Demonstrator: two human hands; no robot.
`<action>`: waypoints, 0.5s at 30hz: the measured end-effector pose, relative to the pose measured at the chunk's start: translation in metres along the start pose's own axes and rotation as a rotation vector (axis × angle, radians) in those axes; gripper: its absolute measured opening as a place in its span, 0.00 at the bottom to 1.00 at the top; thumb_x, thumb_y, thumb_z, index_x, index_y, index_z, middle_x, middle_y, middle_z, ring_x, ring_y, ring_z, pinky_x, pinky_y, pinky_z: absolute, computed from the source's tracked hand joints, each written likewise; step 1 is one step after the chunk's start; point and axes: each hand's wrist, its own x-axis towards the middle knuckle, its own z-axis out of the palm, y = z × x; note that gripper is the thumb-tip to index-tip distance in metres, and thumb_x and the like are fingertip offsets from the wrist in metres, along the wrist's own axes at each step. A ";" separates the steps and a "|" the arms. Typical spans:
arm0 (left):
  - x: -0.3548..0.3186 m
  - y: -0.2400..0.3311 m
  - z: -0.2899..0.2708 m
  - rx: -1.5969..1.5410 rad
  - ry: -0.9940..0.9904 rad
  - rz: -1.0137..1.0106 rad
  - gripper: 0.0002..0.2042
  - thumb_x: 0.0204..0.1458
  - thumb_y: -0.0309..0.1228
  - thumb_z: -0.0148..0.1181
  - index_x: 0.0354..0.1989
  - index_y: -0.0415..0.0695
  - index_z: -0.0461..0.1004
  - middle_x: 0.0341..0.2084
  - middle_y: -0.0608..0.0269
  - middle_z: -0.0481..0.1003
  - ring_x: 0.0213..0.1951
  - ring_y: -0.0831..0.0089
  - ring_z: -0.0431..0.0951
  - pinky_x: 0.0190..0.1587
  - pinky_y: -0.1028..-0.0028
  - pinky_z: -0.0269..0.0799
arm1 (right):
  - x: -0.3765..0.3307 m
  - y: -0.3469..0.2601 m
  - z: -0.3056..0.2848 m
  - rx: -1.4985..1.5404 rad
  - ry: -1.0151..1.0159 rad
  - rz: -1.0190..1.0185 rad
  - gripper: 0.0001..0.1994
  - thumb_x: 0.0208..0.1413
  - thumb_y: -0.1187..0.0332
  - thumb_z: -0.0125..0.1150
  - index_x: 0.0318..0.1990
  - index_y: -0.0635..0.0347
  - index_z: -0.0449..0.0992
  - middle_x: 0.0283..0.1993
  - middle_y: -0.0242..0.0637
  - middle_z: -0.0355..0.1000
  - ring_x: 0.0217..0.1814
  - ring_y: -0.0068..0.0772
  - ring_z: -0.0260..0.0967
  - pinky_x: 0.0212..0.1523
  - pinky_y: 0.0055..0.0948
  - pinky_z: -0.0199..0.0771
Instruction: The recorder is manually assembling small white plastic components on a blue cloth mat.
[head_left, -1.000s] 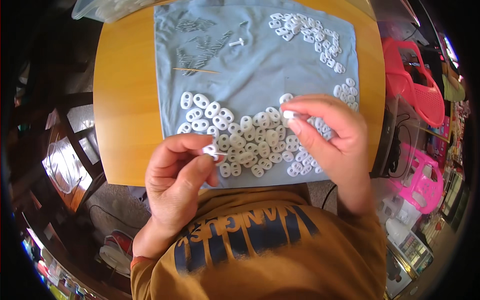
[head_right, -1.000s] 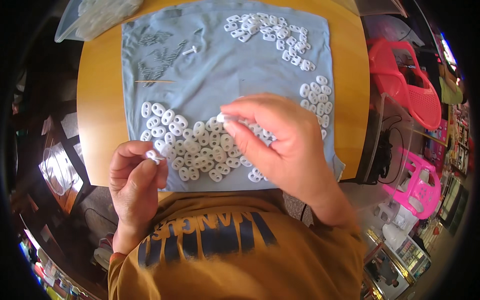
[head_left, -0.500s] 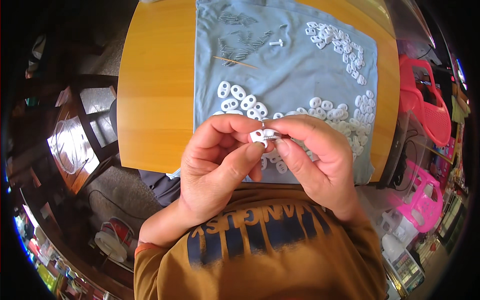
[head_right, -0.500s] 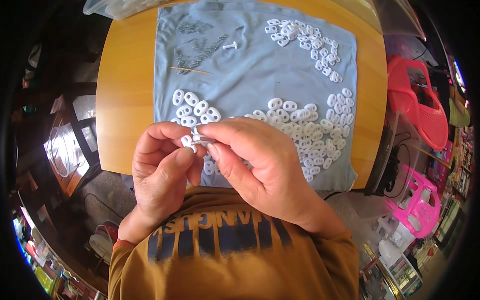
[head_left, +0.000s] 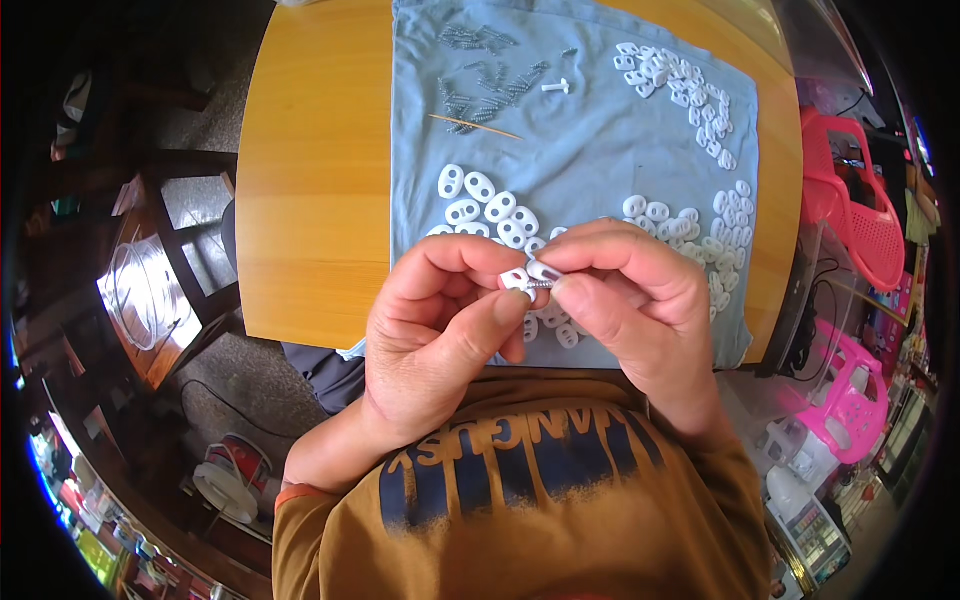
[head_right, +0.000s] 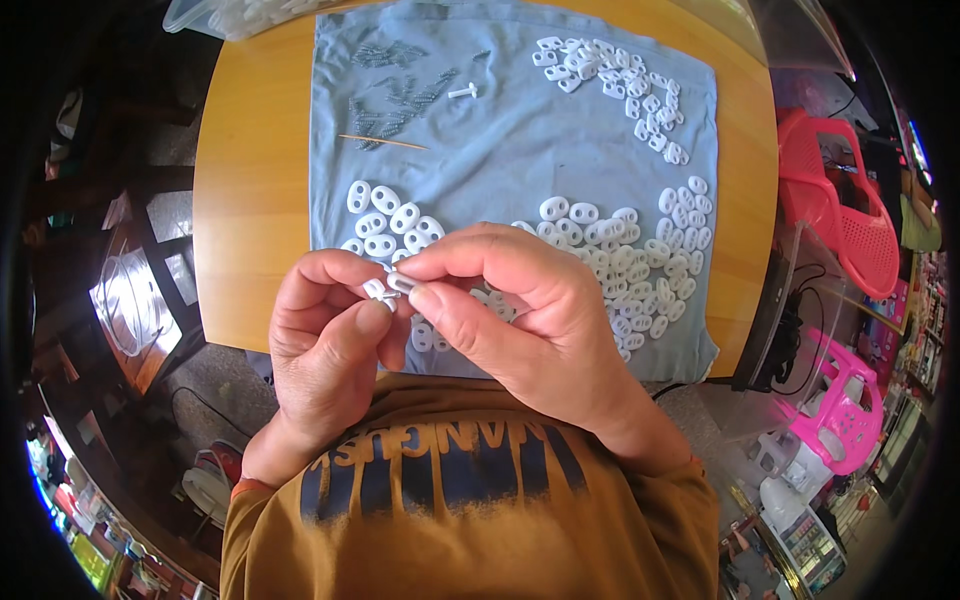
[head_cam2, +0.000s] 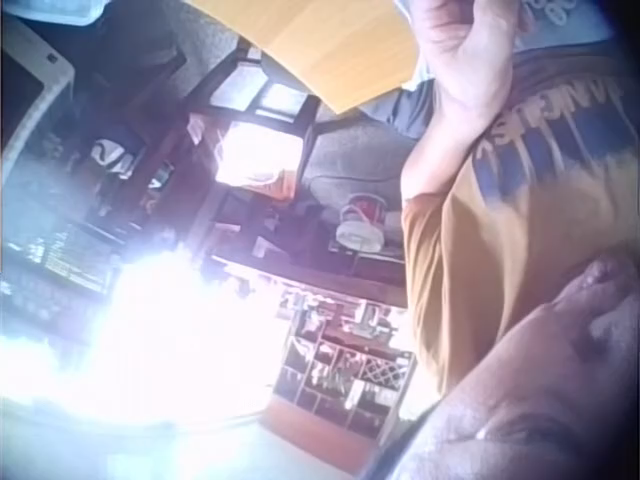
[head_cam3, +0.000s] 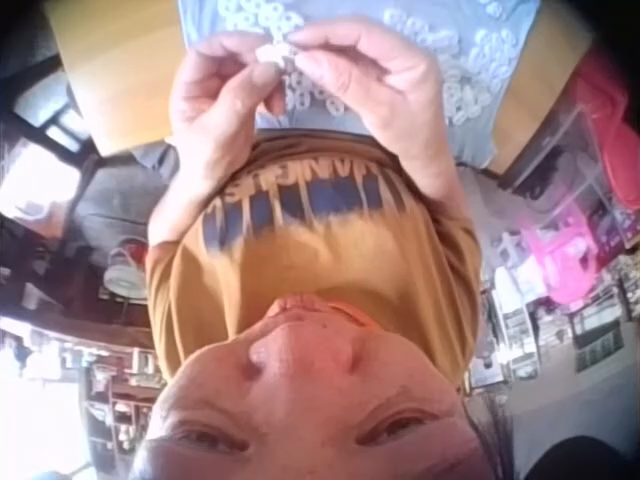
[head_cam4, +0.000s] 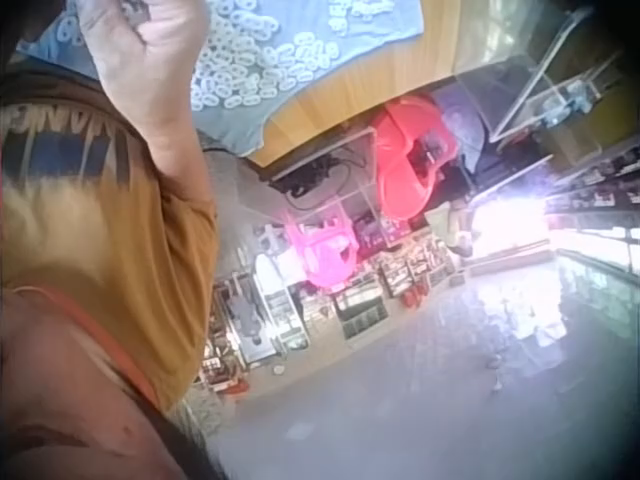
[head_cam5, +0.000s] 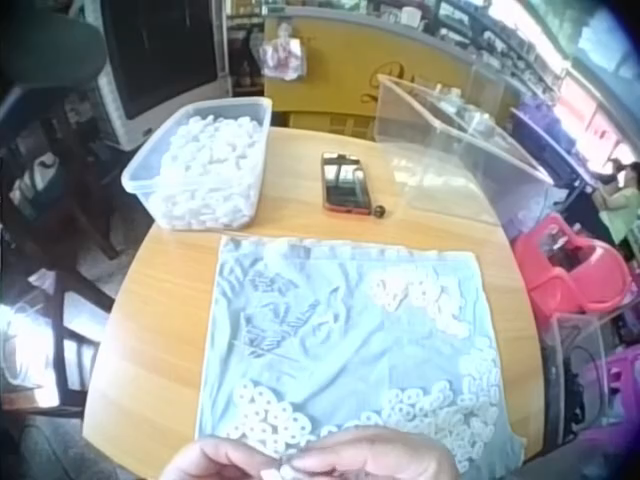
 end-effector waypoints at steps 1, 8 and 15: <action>0.000 0.002 0.003 0.002 0.033 0.002 0.10 0.52 0.18 0.52 0.43 0.38 0.66 0.33 0.61 0.73 0.31 0.82 0.71 0.28 0.83 0.70 | 0.000 -0.001 -0.001 0.009 -0.007 0.025 0.07 0.53 0.78 0.54 0.40 0.68 0.73 0.36 0.36 0.71 0.36 0.20 0.67 0.36 0.18 0.67; 0.004 -0.001 0.007 0.170 0.168 0.129 0.08 0.51 0.22 0.54 0.39 0.38 0.65 0.30 0.57 0.73 0.21 0.79 0.67 0.24 0.82 0.64 | 0.000 -0.006 -0.001 0.051 -0.045 0.220 0.07 0.57 0.73 0.52 0.38 0.68 0.73 0.31 0.27 0.69 0.32 0.10 0.61 0.32 0.13 0.62; 0.002 -0.008 0.003 0.158 0.115 0.186 0.11 0.52 0.16 0.50 0.44 0.37 0.65 0.32 0.62 0.73 0.30 0.80 0.73 0.34 0.82 0.71 | -0.001 -0.003 0.006 0.145 0.072 0.315 0.07 0.56 0.74 0.53 0.40 0.67 0.72 0.30 0.27 0.70 0.31 0.10 0.62 0.30 0.11 0.62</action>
